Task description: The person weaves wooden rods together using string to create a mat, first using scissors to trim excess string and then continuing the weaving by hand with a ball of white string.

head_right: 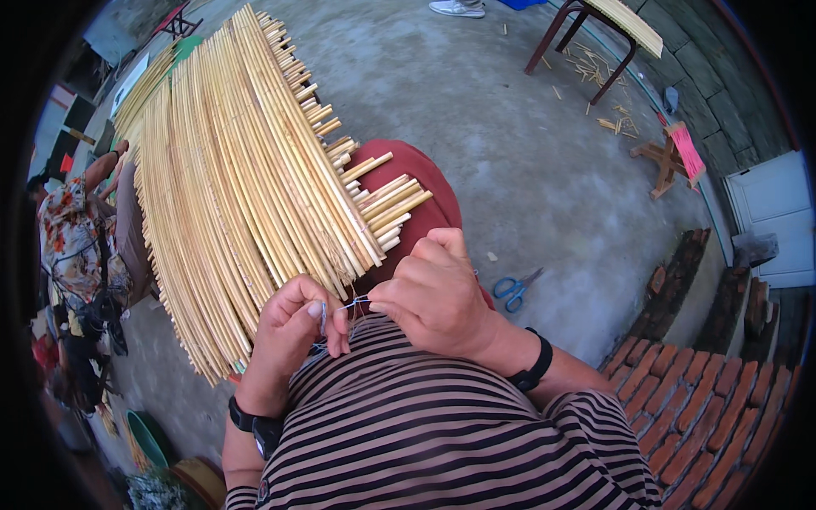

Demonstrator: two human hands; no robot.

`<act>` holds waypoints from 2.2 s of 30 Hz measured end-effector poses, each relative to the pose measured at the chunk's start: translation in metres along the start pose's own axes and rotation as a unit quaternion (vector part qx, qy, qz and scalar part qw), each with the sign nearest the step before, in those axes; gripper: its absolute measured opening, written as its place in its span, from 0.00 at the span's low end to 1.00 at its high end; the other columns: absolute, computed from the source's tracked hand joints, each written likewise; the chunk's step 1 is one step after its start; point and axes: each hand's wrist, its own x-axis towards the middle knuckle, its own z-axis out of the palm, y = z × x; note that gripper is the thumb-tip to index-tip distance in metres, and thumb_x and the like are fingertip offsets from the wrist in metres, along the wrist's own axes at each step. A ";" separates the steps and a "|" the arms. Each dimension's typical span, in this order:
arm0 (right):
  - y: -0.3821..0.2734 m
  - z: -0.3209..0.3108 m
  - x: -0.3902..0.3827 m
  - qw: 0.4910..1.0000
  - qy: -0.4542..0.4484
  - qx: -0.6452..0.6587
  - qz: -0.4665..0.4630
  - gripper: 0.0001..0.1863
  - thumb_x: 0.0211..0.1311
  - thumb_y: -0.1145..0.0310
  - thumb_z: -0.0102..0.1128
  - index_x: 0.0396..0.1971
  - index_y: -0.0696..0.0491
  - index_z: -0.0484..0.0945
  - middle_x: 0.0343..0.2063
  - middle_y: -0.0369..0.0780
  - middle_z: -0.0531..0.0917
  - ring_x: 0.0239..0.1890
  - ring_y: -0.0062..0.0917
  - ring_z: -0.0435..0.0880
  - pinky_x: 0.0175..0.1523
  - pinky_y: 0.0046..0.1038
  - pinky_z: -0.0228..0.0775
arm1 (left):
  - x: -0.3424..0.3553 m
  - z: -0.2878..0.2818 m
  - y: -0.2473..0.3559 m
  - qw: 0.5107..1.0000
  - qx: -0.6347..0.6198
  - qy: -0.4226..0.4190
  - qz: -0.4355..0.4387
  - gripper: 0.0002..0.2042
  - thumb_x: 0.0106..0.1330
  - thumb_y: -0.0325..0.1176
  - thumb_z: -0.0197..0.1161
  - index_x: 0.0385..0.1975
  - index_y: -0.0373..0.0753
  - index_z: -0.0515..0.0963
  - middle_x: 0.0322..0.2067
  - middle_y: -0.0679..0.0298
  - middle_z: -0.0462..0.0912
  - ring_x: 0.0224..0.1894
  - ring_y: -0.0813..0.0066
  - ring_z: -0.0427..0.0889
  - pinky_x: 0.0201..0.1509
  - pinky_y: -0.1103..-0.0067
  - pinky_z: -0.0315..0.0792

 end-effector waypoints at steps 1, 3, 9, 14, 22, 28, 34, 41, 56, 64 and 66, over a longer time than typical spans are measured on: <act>0.001 0.001 0.000 1.000 0.000 0.003 -0.002 0.05 0.41 0.71 0.66 0.22 0.50 0.79 0.16 0.32 0.69 0.23 0.25 0.67 0.41 0.30 0.56 | 0.000 0.000 0.001 1.000 0.001 0.003 0.001 0.05 0.69 0.28 0.45 0.32 0.36 0.67 0.27 0.58 0.77 0.23 0.76 0.77 0.31 0.81 0.74; 0.002 0.001 -0.001 1.000 -0.012 0.002 0.001 0.06 0.40 0.72 0.66 0.22 0.50 0.79 0.15 0.33 0.69 0.23 0.26 0.67 0.41 0.31 0.56 | 0.001 0.001 0.002 0.999 -0.027 0.022 -0.034 0.04 0.69 0.28 0.44 0.33 0.37 0.66 0.28 0.55 0.78 0.21 0.73 0.79 0.27 0.81 0.75; 0.004 0.006 -0.003 1.000 -0.013 0.000 0.001 0.06 0.40 0.72 0.66 0.22 0.51 0.79 0.15 0.33 0.69 0.23 0.26 0.67 0.41 0.31 0.57 | 0.001 0.004 0.003 0.995 -0.055 0.016 -0.083 0.05 0.68 0.30 0.45 0.37 0.36 0.65 0.26 0.48 0.79 0.18 0.64 0.80 0.23 0.76 0.77; 0.004 0.007 -0.001 1.000 -0.022 -0.011 0.002 0.06 0.40 0.72 0.66 0.22 0.51 0.79 0.16 0.33 0.69 0.23 0.26 0.68 0.41 0.31 0.57 | 0.004 0.004 -0.001 0.991 -0.099 -0.011 -0.095 0.10 0.69 0.35 0.47 0.42 0.35 0.67 0.22 0.56 0.78 0.15 0.73 0.75 0.19 0.84 0.71; 0.009 0.013 0.004 0.999 -0.048 -0.006 0.002 0.06 0.42 0.72 0.65 0.23 0.51 0.78 0.16 0.33 0.70 0.23 0.25 0.68 0.41 0.31 0.57 | 0.010 0.008 -0.002 0.994 0.020 0.051 -0.098 0.05 0.64 0.29 0.57 0.30 0.34 0.75 0.14 0.71 0.68 0.11 0.88 0.60 0.13 0.90 0.55; 0.015 0.022 0.006 0.998 -0.057 0.017 0.016 0.04 0.43 0.72 0.64 0.21 0.51 0.76 0.16 0.33 0.70 0.23 0.25 0.69 0.39 0.30 0.57 | 0.016 0.009 0.002 0.993 0.021 0.066 -0.093 0.05 0.64 0.29 0.57 0.30 0.35 0.74 0.14 0.72 0.68 0.12 0.88 0.60 0.13 0.90 0.55; 0.015 0.027 0.008 0.999 -0.033 -0.009 0.010 0.07 0.41 0.73 0.63 0.17 0.51 0.72 0.14 0.34 0.68 0.21 0.26 0.67 0.36 0.31 0.57 | 0.020 0.012 0.003 0.990 0.099 0.068 -0.078 0.04 0.64 0.29 0.58 0.29 0.37 0.73 0.15 0.74 0.68 0.13 0.90 0.60 0.15 0.91 0.52; 0.012 0.021 0.011 0.999 -0.030 -0.020 0.024 0.06 0.41 0.73 0.63 0.17 0.51 0.72 0.15 0.34 0.68 0.21 0.27 0.67 0.37 0.32 0.57 | 0.023 0.015 0.006 0.991 0.107 0.066 -0.052 0.04 0.64 0.29 0.57 0.30 0.37 0.73 0.16 0.76 0.67 0.14 0.92 0.58 0.16 0.91 0.50; 0.011 0.018 0.007 0.993 -0.052 0.042 0.096 0.03 0.46 0.74 0.61 0.23 0.51 0.76 0.16 0.37 0.74 0.21 0.30 0.73 0.35 0.31 0.64 | 0.018 0.018 0.009 0.983 0.143 0.088 -0.075 0.02 0.65 0.25 0.56 0.30 0.35 0.74 0.25 0.75 0.72 0.30 0.91 0.67 0.35 0.90 0.64; 0.004 0.022 0.004 0.989 -0.056 0.064 0.123 0.03 0.51 0.73 0.58 0.25 0.52 0.73 0.12 0.40 0.74 0.15 0.34 0.76 0.23 0.33 0.66 | 0.021 0.014 -0.006 0.963 0.257 0.067 0.037 0.03 0.64 0.27 0.57 0.29 0.37 0.74 0.18 0.75 0.69 0.21 0.92 0.63 0.23 0.91 0.57; 0.003 0.019 0.004 0.988 -0.071 0.038 0.132 0.03 0.53 0.73 0.56 0.27 0.53 0.71 0.12 0.41 0.74 0.16 0.36 0.76 0.22 0.35 0.66 | 0.021 0.017 -0.003 0.965 0.252 0.066 0.017 0.03 0.64 0.27 0.57 0.29 0.36 0.74 0.19 0.75 0.69 0.23 0.91 0.64 0.26 0.90 0.59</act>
